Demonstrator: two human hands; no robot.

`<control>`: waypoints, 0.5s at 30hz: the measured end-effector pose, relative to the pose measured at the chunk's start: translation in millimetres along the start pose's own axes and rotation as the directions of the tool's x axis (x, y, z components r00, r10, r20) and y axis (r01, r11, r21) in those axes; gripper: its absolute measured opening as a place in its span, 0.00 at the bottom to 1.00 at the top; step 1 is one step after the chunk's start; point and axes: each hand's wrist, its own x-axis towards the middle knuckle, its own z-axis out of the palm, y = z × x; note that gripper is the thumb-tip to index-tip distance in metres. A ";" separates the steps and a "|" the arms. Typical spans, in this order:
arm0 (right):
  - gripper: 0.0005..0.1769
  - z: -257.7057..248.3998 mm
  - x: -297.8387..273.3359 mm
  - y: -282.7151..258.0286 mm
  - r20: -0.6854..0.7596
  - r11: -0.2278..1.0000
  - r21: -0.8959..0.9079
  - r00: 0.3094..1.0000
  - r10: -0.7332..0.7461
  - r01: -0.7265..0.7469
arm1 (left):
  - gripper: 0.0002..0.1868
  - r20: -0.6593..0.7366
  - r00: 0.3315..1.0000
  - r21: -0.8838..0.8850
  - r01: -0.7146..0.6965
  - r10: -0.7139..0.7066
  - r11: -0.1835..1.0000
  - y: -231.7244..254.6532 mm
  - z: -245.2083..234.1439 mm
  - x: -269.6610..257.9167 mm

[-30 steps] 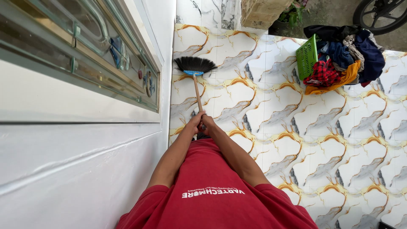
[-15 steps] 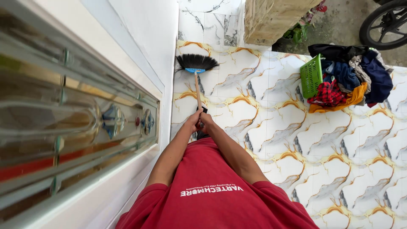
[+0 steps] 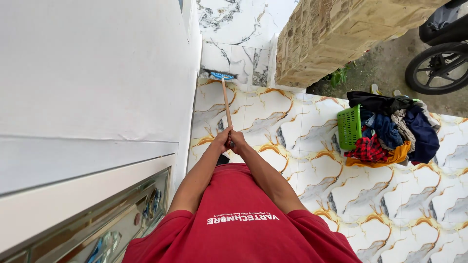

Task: Sweeping the tiled floor of an entryway area.

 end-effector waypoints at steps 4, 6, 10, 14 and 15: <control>0.17 -5.1 8.5 -15.3 0.029 0.999 0.012 0.999 -0.030 0.030 | 0.22 -0.014 1.000 0.015 -0.010 0.010 1.000 13.9 14.0 5.6; 0.17 -3.8 8.1 -18.6 0.014 0.998 0.008 0.998 -0.057 0.057 | 0.20 -0.043 0.999 0.036 0.000 0.002 0.999 20.5 19.7 -1.5; 0.17 0.4 -1.8 -23.5 0.018 0.995 0.028 0.995 -0.101 0.101 | 0.18 0.012 1.000 0.049 -0.026 0.025 0.998 22.5 20.1 0.8; 0.19 2.4 -15.3 -19.6 -0.001 0.990 -0.004 0.990 -0.138 0.138 | 0.16 0.098 0.995 0.046 -0.016 0.011 0.999 16.9 15.1 2.3; 0.18 0.6 -16.5 -13.8 -0.009 0.988 -0.029 0.988 -0.151 0.151 | 0.16 0.147 0.989 0.036 -0.002 -0.003 0.999 13.4 12.5 1.1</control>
